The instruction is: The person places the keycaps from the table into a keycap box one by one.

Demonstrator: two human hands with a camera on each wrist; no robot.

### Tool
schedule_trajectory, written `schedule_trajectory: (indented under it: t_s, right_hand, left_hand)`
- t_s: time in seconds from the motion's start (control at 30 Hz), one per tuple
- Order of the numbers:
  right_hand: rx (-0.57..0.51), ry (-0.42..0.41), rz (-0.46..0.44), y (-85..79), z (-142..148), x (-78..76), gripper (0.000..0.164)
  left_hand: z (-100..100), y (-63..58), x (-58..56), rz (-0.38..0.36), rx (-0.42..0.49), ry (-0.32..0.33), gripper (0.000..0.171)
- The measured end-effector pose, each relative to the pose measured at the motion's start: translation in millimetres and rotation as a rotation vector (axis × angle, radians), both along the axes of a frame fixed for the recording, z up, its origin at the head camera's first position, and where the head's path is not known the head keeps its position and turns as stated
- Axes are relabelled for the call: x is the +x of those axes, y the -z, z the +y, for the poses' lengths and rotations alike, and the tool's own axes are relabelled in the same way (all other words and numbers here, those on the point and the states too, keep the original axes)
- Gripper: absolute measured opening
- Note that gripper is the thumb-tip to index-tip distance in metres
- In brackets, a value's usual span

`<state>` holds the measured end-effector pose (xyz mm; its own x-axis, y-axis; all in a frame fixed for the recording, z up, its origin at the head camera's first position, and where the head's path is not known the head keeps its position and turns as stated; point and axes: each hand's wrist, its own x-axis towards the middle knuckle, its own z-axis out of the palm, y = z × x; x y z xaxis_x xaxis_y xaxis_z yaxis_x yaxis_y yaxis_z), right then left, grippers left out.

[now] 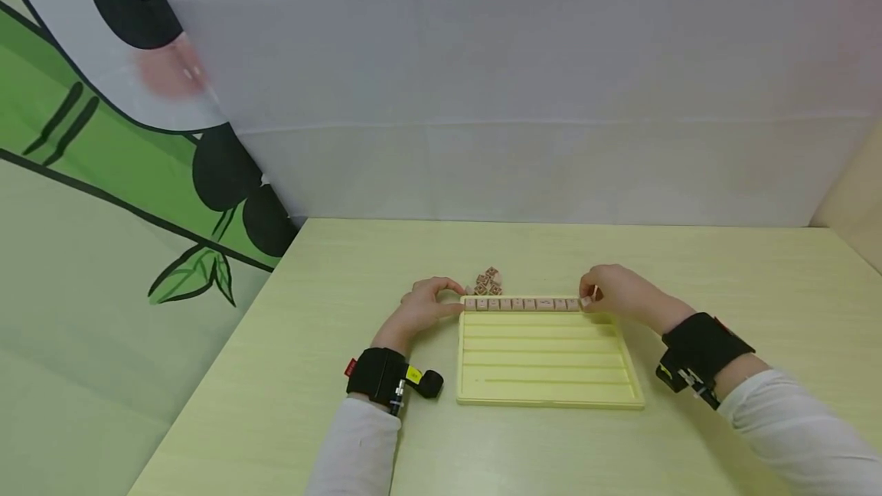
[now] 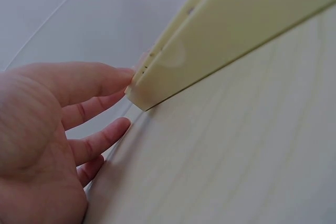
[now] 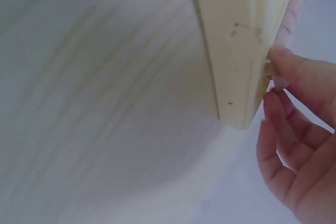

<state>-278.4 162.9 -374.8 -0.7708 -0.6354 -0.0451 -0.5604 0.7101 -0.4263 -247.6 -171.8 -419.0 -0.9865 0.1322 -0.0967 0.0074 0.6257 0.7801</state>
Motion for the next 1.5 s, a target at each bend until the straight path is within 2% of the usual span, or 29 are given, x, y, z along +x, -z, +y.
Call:
schedule_trajectory:
  t_s: [0.27,0.73,1.5]
  right_hand:
    - [-0.013,0.016,-0.023,3.9,1.1,-2.3,0.010]
    - [-0.022,0.006,-0.019,-6.5,0.7,-0.6,0.006]
    - [-0.021,-0.022,0.015,-2.3,6.6,-12.4,0.005]
  left_hand:
    - [-0.3,2.3,-1.8,0.010,-0.015,0.005,0.021]
    - [1.8,0.7,-2.5,0.009,-0.010,-0.013,0.022]
    - [6.7,-1.7,-6.2,-0.023,-0.012,-0.047,0.022]
